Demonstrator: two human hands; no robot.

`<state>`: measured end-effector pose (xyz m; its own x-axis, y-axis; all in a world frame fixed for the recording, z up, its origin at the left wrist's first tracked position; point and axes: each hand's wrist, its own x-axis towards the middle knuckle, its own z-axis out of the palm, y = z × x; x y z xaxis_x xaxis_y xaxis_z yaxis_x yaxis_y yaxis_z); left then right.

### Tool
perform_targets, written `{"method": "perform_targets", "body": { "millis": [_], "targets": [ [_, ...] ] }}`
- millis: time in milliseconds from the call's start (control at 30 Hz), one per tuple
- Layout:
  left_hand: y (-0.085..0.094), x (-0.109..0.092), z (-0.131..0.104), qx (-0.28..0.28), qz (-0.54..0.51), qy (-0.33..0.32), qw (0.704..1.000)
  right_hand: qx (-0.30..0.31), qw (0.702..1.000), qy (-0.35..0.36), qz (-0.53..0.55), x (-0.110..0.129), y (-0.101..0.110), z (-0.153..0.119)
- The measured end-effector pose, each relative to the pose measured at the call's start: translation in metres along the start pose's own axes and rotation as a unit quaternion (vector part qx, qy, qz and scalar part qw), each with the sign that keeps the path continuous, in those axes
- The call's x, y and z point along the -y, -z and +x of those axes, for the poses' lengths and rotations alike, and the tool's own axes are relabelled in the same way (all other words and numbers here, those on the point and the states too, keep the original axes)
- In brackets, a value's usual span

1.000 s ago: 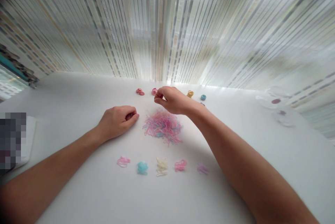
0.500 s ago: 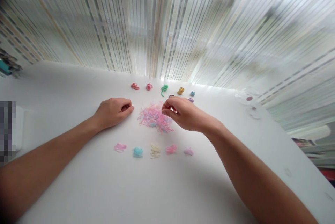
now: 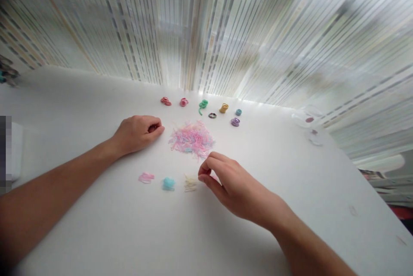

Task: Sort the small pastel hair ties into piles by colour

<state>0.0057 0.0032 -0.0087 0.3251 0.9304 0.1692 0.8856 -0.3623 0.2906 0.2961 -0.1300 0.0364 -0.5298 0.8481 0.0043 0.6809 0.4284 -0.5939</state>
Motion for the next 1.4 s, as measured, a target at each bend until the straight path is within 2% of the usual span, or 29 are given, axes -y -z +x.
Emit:
{"method": "perform_targets", "body": {
  "millis": [300,900,1000,1400],
  "targets": [
    [0.002,-0.002,0.0,0.0,0.004,-0.007,1.0,0.033,0.999,0.007,-0.005,0.0,-0.013,0.001],
    [0.003,-0.003,0.0,0.004,0.006,-0.003,1.0,0.025,0.999,0.032,-0.023,0.0,-0.018,0.002],
    [0.003,-0.004,-0.001,0.003,0.009,-0.001,1.0,0.011,0.999,0.036,-0.024,-0.001,-0.016,0.001],
    [0.004,-0.004,0.0,0.008,0.01,0.001,1.0,-0.118,0.993,0.024,-0.009,-0.008,-0.01,0.006]
  ]
}}
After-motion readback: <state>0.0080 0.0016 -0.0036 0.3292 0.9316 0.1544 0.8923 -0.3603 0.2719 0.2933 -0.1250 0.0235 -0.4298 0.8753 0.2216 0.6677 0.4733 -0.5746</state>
